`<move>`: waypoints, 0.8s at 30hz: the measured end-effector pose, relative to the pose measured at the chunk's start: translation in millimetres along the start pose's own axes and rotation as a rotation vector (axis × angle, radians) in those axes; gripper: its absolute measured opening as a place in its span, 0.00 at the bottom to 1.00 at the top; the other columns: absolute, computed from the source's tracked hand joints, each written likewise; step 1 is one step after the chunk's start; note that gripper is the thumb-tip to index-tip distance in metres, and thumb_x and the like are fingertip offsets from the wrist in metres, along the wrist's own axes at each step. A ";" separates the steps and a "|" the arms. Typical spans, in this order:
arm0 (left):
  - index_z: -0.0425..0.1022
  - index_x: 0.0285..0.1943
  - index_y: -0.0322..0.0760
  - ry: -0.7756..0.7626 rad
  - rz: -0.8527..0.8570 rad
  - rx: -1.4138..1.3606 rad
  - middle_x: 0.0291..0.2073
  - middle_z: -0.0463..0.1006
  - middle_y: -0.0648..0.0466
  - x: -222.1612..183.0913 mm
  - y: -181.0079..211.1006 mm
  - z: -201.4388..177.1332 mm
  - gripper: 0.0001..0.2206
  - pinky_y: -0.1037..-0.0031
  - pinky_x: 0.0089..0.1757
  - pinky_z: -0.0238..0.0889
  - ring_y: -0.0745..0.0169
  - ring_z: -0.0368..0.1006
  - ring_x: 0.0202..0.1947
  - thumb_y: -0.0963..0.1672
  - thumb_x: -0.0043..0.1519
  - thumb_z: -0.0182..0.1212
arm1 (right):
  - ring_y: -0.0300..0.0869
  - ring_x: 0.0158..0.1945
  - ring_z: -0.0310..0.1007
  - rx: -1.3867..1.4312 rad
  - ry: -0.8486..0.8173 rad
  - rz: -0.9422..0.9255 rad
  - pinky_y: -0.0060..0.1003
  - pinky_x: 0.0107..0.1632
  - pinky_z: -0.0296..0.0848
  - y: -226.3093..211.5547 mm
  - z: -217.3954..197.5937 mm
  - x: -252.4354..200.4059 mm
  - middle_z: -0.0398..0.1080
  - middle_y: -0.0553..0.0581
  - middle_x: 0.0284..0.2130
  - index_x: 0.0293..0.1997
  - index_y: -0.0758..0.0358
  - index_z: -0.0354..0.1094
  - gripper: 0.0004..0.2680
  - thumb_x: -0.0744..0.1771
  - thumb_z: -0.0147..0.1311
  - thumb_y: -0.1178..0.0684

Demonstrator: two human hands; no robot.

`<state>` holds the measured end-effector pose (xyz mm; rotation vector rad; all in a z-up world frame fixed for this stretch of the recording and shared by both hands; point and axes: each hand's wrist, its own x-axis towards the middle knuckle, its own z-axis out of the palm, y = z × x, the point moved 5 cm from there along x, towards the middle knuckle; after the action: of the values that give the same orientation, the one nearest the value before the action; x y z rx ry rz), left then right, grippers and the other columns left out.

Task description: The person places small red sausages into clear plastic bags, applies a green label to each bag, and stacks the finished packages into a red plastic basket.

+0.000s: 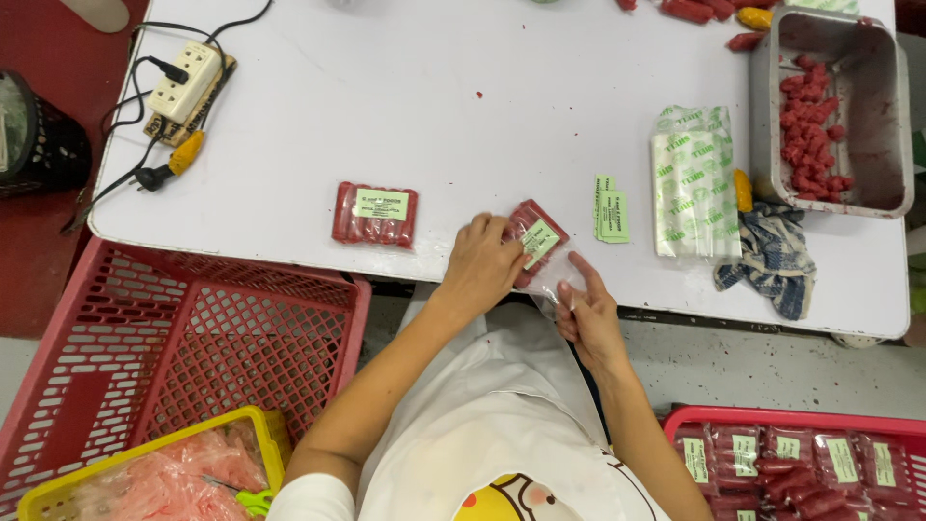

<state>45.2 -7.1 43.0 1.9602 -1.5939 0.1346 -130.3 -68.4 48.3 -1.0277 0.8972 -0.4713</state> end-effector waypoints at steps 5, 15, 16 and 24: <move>0.79 0.45 0.42 -0.016 0.212 0.054 0.49 0.73 0.48 41.8 37.6 51.3 0.14 0.53 0.50 0.64 0.40 0.70 0.54 0.47 0.53 0.73 | 0.38 0.07 0.57 -0.025 -0.309 -0.014 0.27 0.09 0.56 30.6 -27.2 -20.0 0.67 0.63 0.15 0.70 0.57 0.59 0.25 0.64 0.57 0.64; 0.69 0.49 0.34 -0.422 0.026 -0.528 0.36 0.79 0.38 89.9 34.9 12.9 0.09 0.45 0.44 0.68 0.30 0.77 0.45 0.46 0.69 0.53 | 0.54 0.33 0.80 -0.016 0.093 -0.374 0.43 0.33 0.81 22.2 -64.8 7.9 0.75 0.71 0.40 0.48 0.69 0.70 0.05 0.70 0.49 0.62; 0.69 0.49 0.34 -0.419 0.026 -0.522 0.36 0.79 0.38 88.7 25.5 10.5 0.09 0.45 0.44 0.68 0.30 0.77 0.45 0.46 0.69 0.53 | 0.54 0.33 0.80 -0.013 0.088 -0.377 0.43 0.33 0.81 13.5 -59.0 16.3 0.75 0.71 0.40 0.48 0.69 0.70 0.05 0.70 0.49 0.62; 0.73 0.55 0.43 -0.270 -0.496 -1.054 0.51 0.80 0.52 55.4 -51.8 -24.5 0.23 0.69 0.52 0.68 0.60 0.74 0.48 0.50 0.54 0.78 | 0.47 0.14 0.73 -0.502 -0.101 -0.520 0.33 0.28 0.71 -51.4 30.6 87.2 0.70 0.57 0.22 0.42 0.57 0.75 0.03 0.67 0.63 0.58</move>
<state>114.9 -37.1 67.3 1.4381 -0.9168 -0.9947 -52.3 -138.0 64.3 -1.7476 0.6616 -0.6350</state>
